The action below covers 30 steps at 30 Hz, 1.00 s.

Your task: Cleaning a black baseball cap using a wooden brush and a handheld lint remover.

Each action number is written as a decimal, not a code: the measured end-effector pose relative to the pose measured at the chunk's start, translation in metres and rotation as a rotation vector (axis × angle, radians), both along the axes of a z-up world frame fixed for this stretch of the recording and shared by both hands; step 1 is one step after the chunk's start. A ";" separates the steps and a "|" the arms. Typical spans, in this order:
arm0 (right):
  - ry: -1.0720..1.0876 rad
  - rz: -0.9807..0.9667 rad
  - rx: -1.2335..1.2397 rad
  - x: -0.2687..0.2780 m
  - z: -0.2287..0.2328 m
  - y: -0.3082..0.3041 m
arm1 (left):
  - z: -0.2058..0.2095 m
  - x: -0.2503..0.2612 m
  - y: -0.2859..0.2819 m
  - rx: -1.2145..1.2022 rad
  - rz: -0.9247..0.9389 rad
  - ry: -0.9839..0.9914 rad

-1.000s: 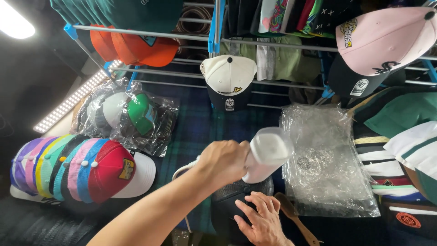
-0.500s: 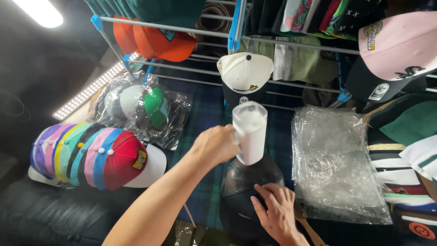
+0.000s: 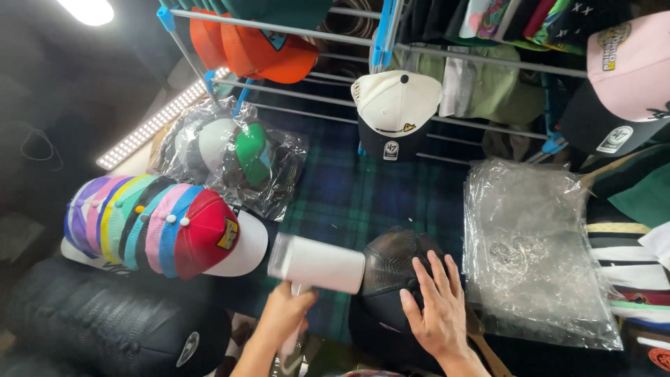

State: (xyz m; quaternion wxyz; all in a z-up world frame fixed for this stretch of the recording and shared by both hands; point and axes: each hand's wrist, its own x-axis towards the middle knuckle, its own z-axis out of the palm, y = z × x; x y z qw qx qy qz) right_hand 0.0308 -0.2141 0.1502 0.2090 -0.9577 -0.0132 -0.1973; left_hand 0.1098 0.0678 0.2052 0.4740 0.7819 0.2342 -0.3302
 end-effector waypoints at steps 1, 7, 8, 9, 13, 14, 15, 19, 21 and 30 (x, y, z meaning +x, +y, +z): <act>-0.006 0.003 -0.002 0.000 -0.001 0.000 | -0.012 -0.007 0.003 -0.061 0.043 0.043; 0.032 0.010 -0.017 -0.001 -0.004 -0.003 | -0.062 -0.004 0.002 -0.262 0.185 0.108; 0.036 0.006 -0.018 -0.001 -0.004 -0.003 | -0.072 0.001 0.003 -0.318 0.165 0.119; 0.041 0.009 -0.016 -0.002 -0.005 -0.003 | -0.067 -0.002 0.006 -0.315 0.169 0.123; 0.049 0.002 -0.017 -0.002 -0.005 -0.003 | -0.053 -0.005 0.013 -0.312 0.122 0.160; 0.040 0.009 -0.025 -0.001 -0.005 -0.002 | -0.051 -0.006 0.015 -0.324 0.128 0.157; 0.045 0.012 -0.023 0.000 -0.004 -0.003 | -0.062 0.000 0.012 -0.323 0.132 0.161; 0.088 0.028 -0.036 -0.005 -0.002 -0.005 | -0.058 0.015 0.007 -0.315 0.110 0.076; 0.110 0.004 -0.041 0.002 0.001 -0.006 | -0.055 0.037 0.008 -0.284 0.057 0.088; 0.096 -0.017 -0.035 0.002 -0.003 -0.004 | -0.017 0.133 -0.025 -0.227 -0.261 0.119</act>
